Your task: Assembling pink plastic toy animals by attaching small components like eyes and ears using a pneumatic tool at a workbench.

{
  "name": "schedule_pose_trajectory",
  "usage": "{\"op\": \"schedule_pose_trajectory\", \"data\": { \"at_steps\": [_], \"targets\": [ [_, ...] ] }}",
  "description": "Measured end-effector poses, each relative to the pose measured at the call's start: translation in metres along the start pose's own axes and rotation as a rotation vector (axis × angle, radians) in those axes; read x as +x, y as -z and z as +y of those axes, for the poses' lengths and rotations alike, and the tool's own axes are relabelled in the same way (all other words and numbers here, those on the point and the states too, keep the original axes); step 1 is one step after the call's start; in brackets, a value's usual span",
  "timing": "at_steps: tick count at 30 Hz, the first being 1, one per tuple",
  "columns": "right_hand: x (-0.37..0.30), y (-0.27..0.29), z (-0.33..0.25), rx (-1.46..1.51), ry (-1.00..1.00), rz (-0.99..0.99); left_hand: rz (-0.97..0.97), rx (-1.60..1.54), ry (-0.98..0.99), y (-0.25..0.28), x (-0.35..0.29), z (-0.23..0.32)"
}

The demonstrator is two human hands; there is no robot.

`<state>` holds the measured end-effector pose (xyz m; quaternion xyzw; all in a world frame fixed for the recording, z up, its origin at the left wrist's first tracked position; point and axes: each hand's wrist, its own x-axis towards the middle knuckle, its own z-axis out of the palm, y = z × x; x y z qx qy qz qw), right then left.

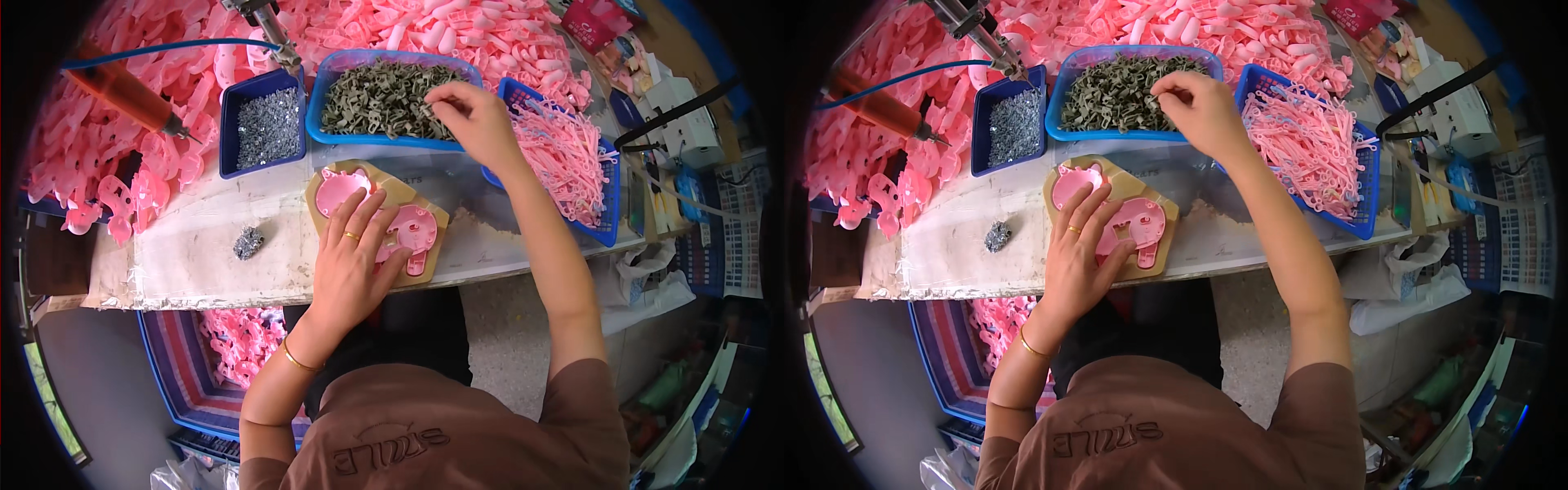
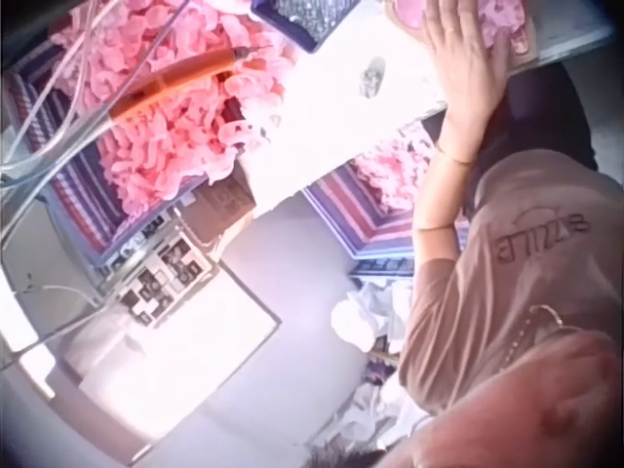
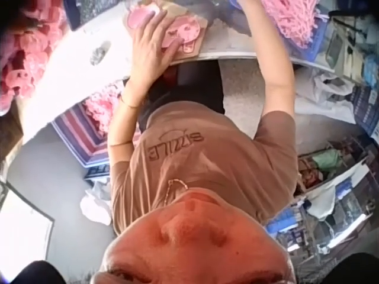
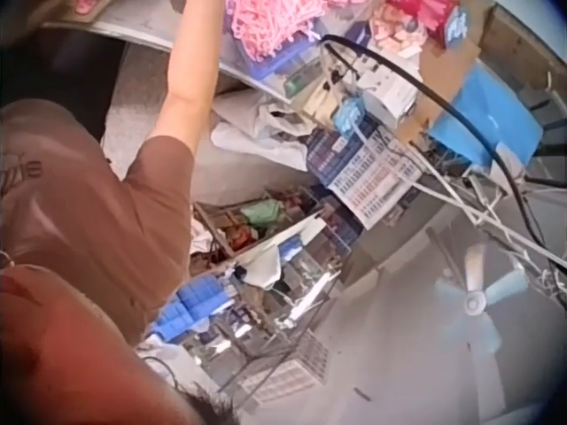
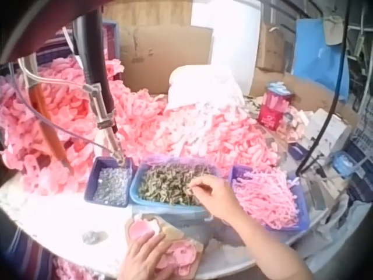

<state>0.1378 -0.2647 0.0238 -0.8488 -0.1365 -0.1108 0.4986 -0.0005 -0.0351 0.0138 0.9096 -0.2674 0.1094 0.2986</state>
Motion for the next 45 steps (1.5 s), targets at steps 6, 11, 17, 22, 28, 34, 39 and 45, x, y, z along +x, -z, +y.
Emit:
{"op": "schedule_pose_trajectory", "data": {
  "at_steps": [6, 11, 17, 22, 28, 34, 39, 45],
  "targets": [
    [-0.046, 0.020, -0.028, 0.488, -0.072, -0.302, 0.019, -0.897, 0.479, 0.003, 0.026, 0.013],
    [-0.080, 0.010, -0.040, 0.328, 0.271, -0.319, -0.210, -1.325, 0.672, 0.001, 0.031, 0.009],
    [-0.085, 0.079, -0.024, -0.232, -0.073, -0.010, -0.085, -1.264, 0.721, 0.004, 0.021, 0.008],
    [-0.089, 0.147, 0.023, -0.847, -0.125, 0.175, -0.101, -1.235, 0.697, 0.006, 0.021, 0.009],
    [-0.074, 0.150, 0.023, -0.521, -0.206, 0.125, -0.123, -1.229, 0.693, 0.005, 0.021, 0.010],
    [-0.077, 0.069, -0.058, 0.485, -0.256, -0.166, -0.127, -1.173, 0.690, -0.001, 0.021, 0.007],
    [-0.099, 0.019, -0.057, 0.663, -0.345, -0.324, -0.135, -1.152, 0.701, 0.002, 0.019, 0.008],
    [-0.105, 0.011, -0.050, 0.612, -0.368, -0.264, -0.126, -1.091, 0.704, 0.008, 0.016, 0.007]
  ]
}}
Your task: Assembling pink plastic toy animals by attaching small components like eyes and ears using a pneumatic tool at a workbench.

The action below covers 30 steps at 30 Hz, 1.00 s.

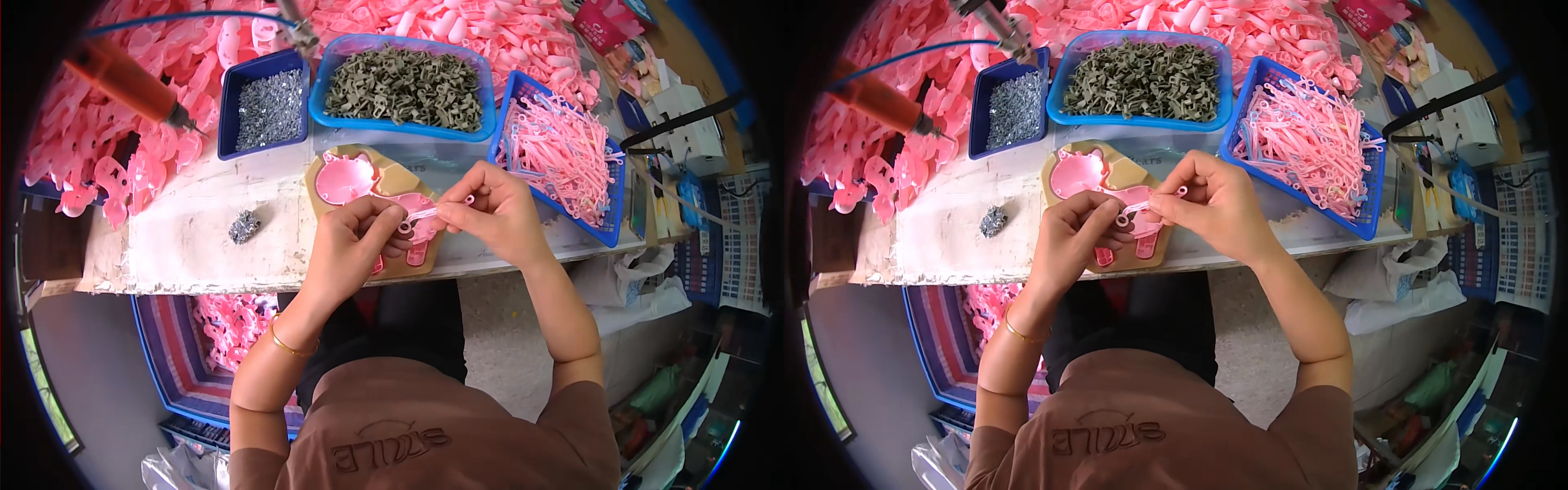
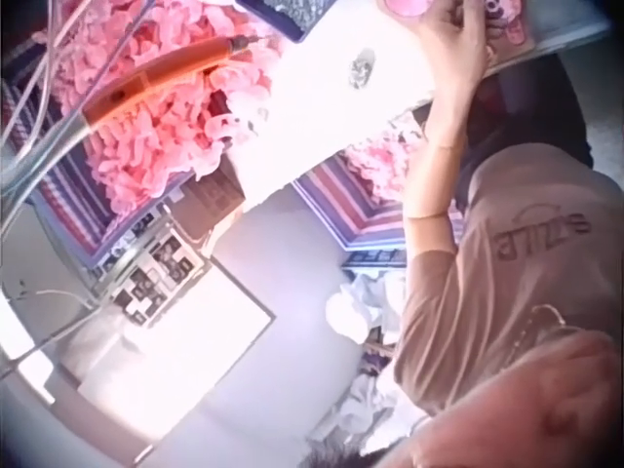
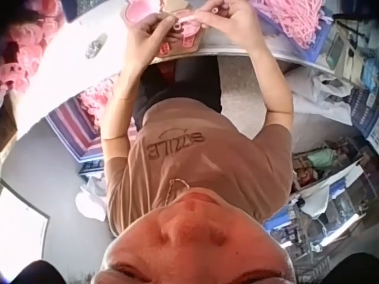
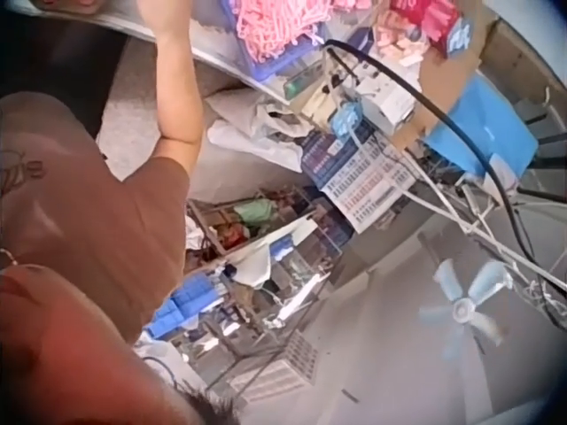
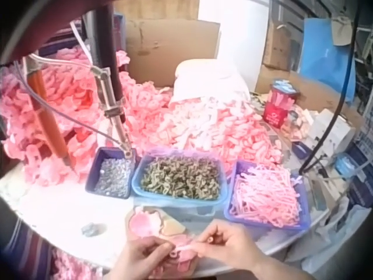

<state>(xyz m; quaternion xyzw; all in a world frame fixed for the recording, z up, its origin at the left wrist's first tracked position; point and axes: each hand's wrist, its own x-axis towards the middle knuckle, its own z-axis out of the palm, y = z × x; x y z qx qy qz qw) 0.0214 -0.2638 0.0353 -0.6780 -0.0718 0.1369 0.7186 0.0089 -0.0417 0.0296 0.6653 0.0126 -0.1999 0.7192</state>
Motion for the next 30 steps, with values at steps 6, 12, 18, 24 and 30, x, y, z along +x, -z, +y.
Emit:
{"op": "schedule_pose_trajectory", "data": {
  "at_steps": [6, 12, 18, 24, 30],
  "targets": [
    [-0.003, 0.002, 0.003, 0.016, 0.018, -0.025, -0.008, 0.064, 0.013, 0.004, 0.001, 0.002],
    [-0.011, -0.008, -0.002, -0.231, 0.133, 0.029, 0.037, 0.167, -0.008, 0.002, -0.002, -0.001],
    [-0.010, -0.002, -0.001, -0.274, 0.219, -0.009, -0.116, 0.061, 0.006, 0.012, 0.002, 0.000],
    [-0.005, 0.002, 0.016, -0.055, 0.183, -0.018, -0.297, 0.028, 0.040, 0.023, 0.005, 0.003],
    [-0.004, -0.001, 0.012, -0.002, 0.099, -0.061, -0.311, 0.044, 0.125, 0.028, 0.006, 0.012]
  ]
}}
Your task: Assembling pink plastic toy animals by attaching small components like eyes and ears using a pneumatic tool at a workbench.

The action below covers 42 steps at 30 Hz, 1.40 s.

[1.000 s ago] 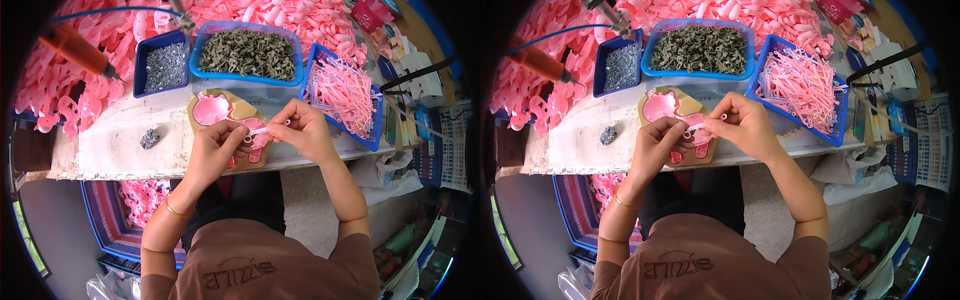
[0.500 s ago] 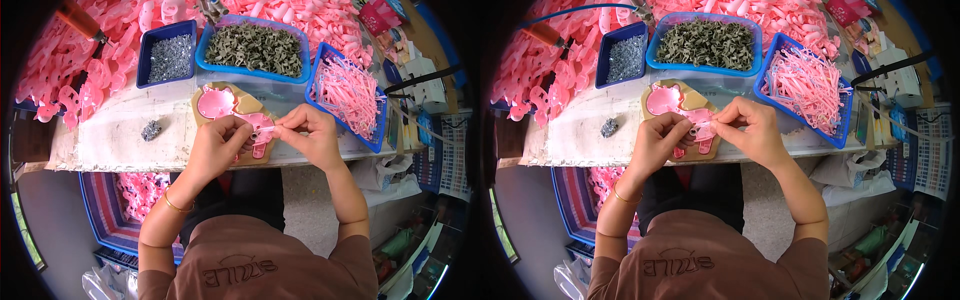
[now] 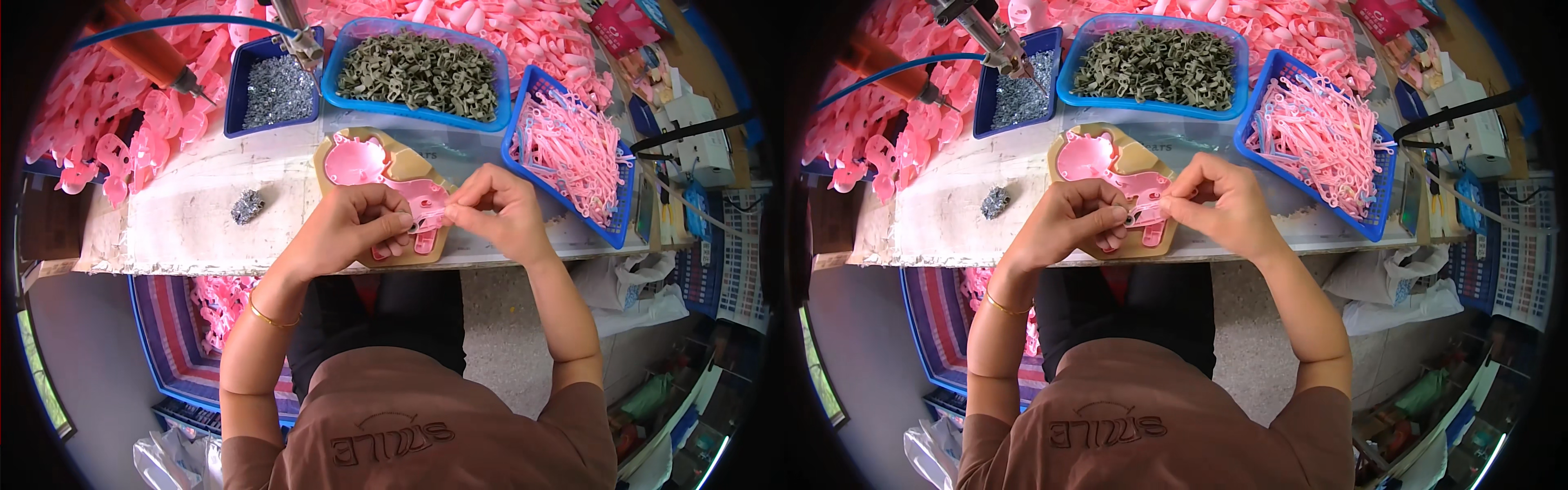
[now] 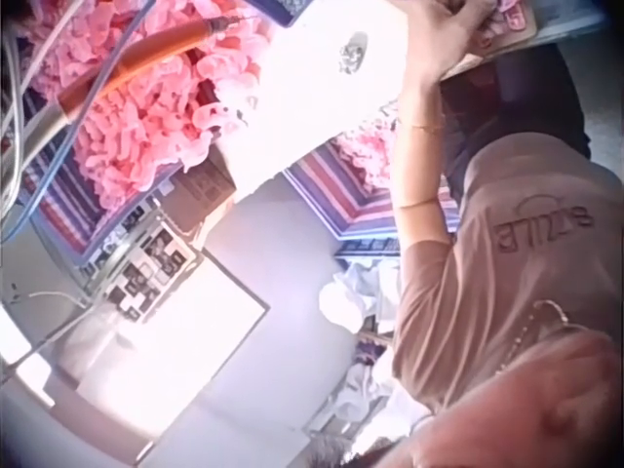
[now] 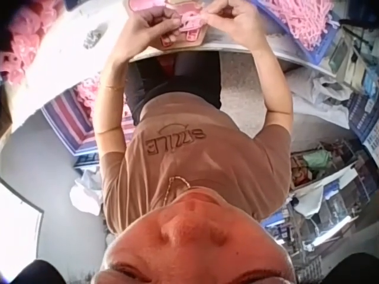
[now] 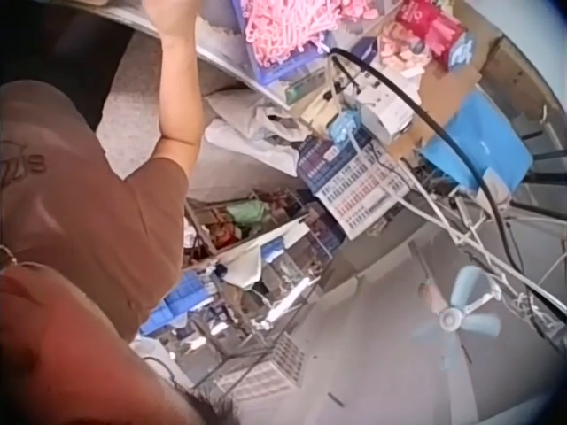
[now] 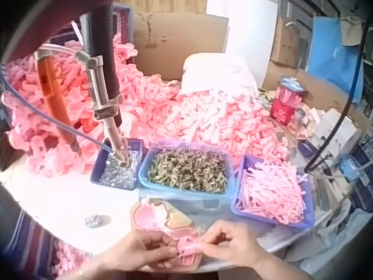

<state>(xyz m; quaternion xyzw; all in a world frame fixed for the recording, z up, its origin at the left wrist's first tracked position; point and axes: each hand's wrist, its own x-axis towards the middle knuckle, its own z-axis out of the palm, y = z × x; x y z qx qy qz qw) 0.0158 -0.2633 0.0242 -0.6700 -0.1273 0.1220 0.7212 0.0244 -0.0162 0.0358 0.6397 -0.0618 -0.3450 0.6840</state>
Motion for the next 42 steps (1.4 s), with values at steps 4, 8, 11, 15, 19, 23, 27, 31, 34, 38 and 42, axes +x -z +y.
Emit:
{"op": "schedule_pose_trajectory", "data": {
  "at_steps": [4, 8, 11, 15, 19, 23, 27, 31, 34, 38, 42],
  "targets": [
    [0.007, -0.023, -0.019, -0.718, 0.359, -0.072, -0.013, 0.071, 0.103, 0.004, -0.004, 0.008],
    [0.010, -0.028, -0.016, -0.965, 0.568, -0.146, -0.062, 0.129, 0.120, 0.015, -0.004, 0.016],
    [0.014, -0.033, -0.016, -1.046, 0.644, -0.180, -0.129, 0.067, 0.097, 0.026, -0.004, 0.016],
    [0.025, -0.034, -0.001, -1.107, 0.690, -0.131, 0.014, 0.151, 0.057, 0.036, -0.002, 0.007],
    [0.029, -0.039, 0.009, -1.160, 0.622, -0.120, 0.308, 0.231, -0.087, 0.037, -0.010, 0.004],
    [0.034, -0.046, 0.017, -1.206, 0.591, -0.121, 0.423, 0.392, -0.234, 0.037, -0.018, -0.002],
    [0.038, -0.049, 0.023, -1.256, 0.592, -0.135, 0.456, 0.734, -0.336, 0.028, -0.025, -0.004],
    [0.040, -0.050, 0.022, -1.229, 0.579, -0.153, 0.504, 0.805, -0.496, 0.021, -0.024, -0.023],
    [0.043, -0.048, 0.020, -1.225, 0.535, -0.195, 0.525, 1.021, -0.564, 0.015, -0.023, -0.023],
    [0.048, -0.049, 0.013, -1.270, 0.447, -0.294, 0.617, 1.153, -0.562, 0.003, -0.019, -0.032],
    [0.048, -0.046, 0.009, -1.293, 0.415, -0.325, 0.623, 1.205, -0.549, -0.002, -0.015, -0.035]
  ]
}}
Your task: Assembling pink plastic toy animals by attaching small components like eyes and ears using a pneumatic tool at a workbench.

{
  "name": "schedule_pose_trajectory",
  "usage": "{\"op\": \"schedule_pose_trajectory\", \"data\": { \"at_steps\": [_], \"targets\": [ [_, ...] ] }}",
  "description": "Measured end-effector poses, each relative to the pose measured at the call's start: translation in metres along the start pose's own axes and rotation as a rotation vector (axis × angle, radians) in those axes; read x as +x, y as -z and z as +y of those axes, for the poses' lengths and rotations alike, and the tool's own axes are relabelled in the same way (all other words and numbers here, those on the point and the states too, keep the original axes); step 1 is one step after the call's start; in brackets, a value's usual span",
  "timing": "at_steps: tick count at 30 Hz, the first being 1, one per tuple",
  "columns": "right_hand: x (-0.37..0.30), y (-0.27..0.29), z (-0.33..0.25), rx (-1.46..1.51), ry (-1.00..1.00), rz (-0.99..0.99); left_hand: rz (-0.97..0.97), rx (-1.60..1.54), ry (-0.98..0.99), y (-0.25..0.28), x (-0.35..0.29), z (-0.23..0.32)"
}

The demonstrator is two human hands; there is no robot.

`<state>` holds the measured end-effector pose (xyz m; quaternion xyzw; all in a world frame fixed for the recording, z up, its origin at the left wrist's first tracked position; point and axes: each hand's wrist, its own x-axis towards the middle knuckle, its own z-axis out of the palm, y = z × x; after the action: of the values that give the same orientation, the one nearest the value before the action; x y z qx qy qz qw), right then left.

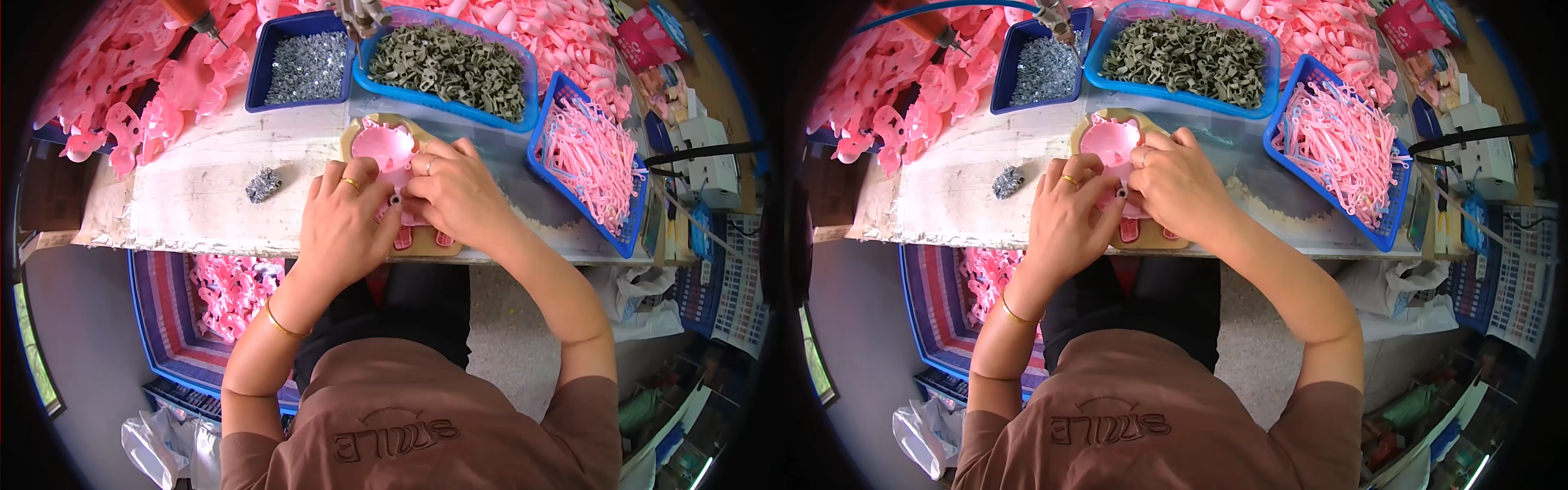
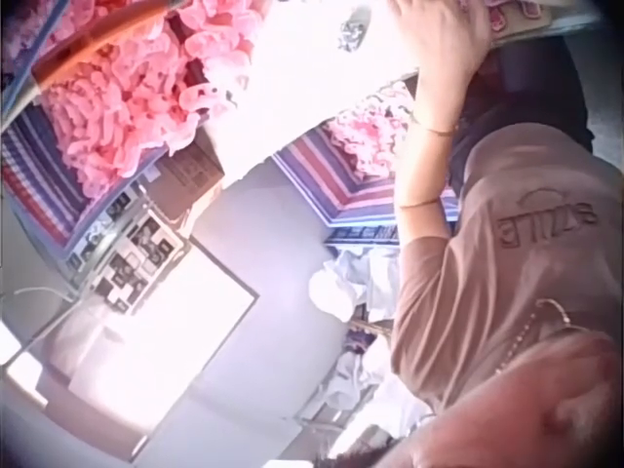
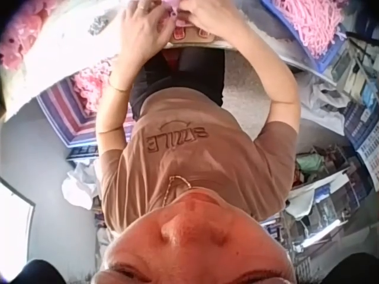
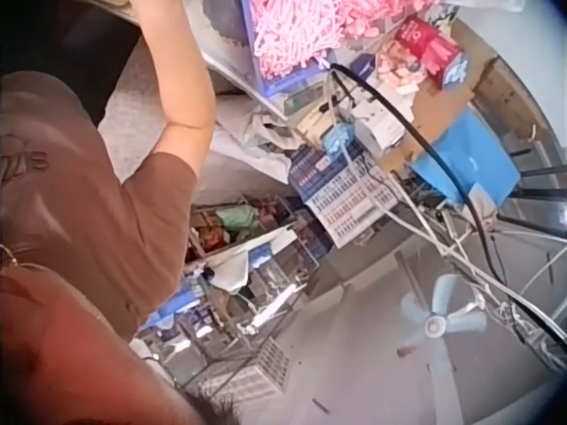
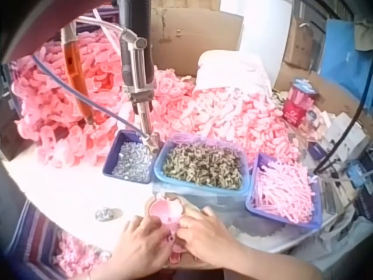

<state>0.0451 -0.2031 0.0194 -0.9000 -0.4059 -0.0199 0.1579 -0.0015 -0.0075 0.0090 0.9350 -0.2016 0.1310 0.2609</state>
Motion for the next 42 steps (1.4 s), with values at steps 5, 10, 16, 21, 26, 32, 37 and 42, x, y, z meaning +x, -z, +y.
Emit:
{"op": "schedule_pose_trajectory", "data": {
  "at_steps": [5, 10, 16, 21, 26, 32, 37, 42],
  "targets": [
    [-0.009, 0.035, 0.017, 0.194, -0.093, 0.250, -0.037, 0.035, 0.023, 0.002, 0.006, 0.001],
    [-0.032, 0.034, 0.018, 0.239, -0.212, 0.085, -0.053, 0.101, -0.007, 0.001, 0.014, 0.003],
    [-0.033, 0.009, 0.003, 0.012, -0.143, 0.073, -0.013, 0.107, 0.008, -0.003, 0.014, 0.009],
    [-0.036, 0.005, 0.004, 0.033, -0.168, 0.167, 0.002, 0.105, 0.005, -0.006, 0.013, 0.010],
    [-0.035, 0.004, 0.009, 0.036, -0.188, 0.143, 0.008, 0.120, 0.013, -0.004, 0.015, 0.010],
    [-0.009, 0.022, 0.001, 0.012, -0.179, 0.011, -0.007, 0.087, 0.024, -0.003, 0.013, 0.008],
    [0.113, 0.054, -0.056, 0.507, 0.094, 0.639, 0.178, 0.092, -0.071, -0.003, 0.012, -0.004],
    [0.300, 0.035, -0.076, -0.614, -0.254, 1.179, 0.214, 0.022, 0.078, 0.020, 0.014, -0.022]
  ]
}}
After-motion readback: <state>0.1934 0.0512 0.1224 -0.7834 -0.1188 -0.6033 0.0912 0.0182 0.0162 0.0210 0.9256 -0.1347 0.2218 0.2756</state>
